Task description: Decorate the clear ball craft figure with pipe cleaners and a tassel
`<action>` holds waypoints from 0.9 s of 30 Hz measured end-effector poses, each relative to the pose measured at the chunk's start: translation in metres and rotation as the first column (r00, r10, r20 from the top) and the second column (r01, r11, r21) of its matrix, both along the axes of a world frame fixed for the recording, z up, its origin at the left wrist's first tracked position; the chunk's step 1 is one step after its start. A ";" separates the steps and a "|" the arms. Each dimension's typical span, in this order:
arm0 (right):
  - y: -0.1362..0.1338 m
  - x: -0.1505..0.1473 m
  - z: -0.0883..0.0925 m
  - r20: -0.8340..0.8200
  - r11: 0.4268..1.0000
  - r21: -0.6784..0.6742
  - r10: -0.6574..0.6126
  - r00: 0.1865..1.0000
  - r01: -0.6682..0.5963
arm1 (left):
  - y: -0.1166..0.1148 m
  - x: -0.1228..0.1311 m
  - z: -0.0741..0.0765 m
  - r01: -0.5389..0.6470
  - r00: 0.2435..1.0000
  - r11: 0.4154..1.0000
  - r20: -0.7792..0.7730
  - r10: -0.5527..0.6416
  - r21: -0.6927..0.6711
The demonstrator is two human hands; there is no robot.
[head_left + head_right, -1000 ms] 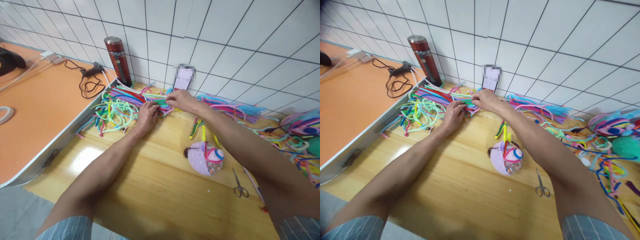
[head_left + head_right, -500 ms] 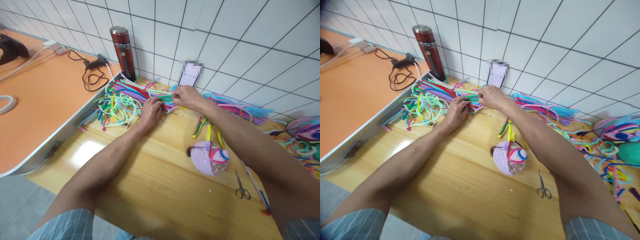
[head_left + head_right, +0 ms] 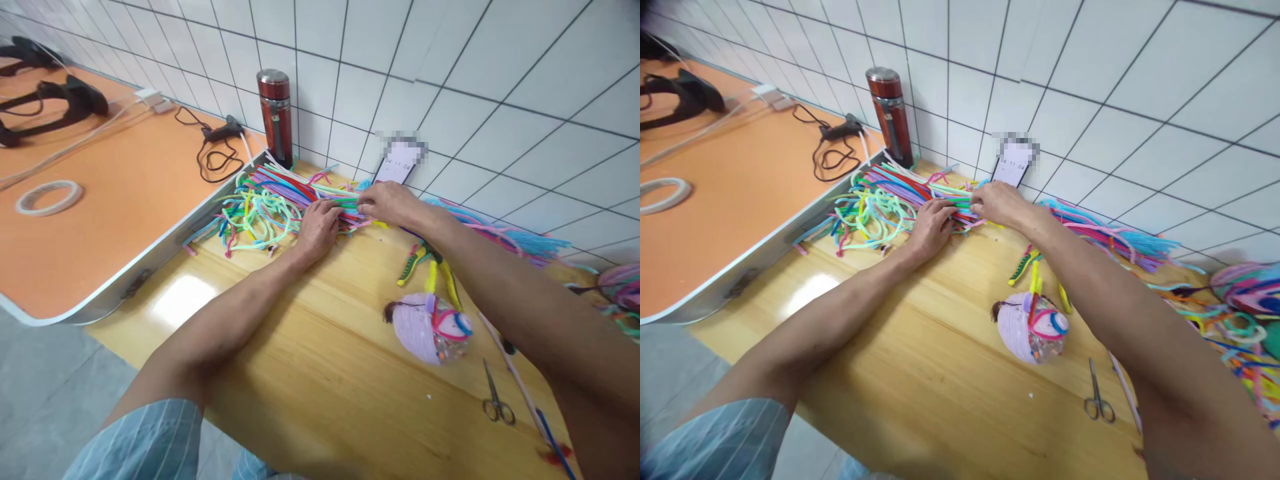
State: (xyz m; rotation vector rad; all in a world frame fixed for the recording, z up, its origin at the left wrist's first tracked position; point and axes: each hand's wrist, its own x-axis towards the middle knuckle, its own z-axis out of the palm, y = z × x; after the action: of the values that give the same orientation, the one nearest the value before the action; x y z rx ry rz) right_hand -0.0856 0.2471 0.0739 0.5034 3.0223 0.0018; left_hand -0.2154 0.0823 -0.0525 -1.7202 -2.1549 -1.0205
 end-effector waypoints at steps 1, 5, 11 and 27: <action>0.000 -0.002 0.000 0.026 1.000 0.009 0.002 1.000 -0.002 | 0.000 0.000 0.000 -0.003 1.000 1.000 -0.002 0.003 -0.002; 0.000 -0.005 0.000 0.064 0.999 0.041 0.005 0.998 -0.007 | 0.000 0.002 0.001 -0.011 1.000 1.000 -0.011 0.011 -0.028; -0.005 -0.009 -0.003 0.080 0.997 0.080 -0.013 0.997 0.007 | -0.002 0.005 0.007 -0.016 1.000 0.997 -0.015 0.015 -0.078; 0.003 0.007 0.017 0.056 0.999 0.036 -0.038 0.998 0.036 | 0.002 0.006 0.005 -0.030 0.999 0.996 -0.020 0.028 -0.084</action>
State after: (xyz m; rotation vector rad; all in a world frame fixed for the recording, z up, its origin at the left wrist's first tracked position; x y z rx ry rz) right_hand -0.0784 0.2501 0.0907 0.5532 2.9615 0.0657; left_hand -0.2089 0.0844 -0.0476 -1.7220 -2.2342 -0.9148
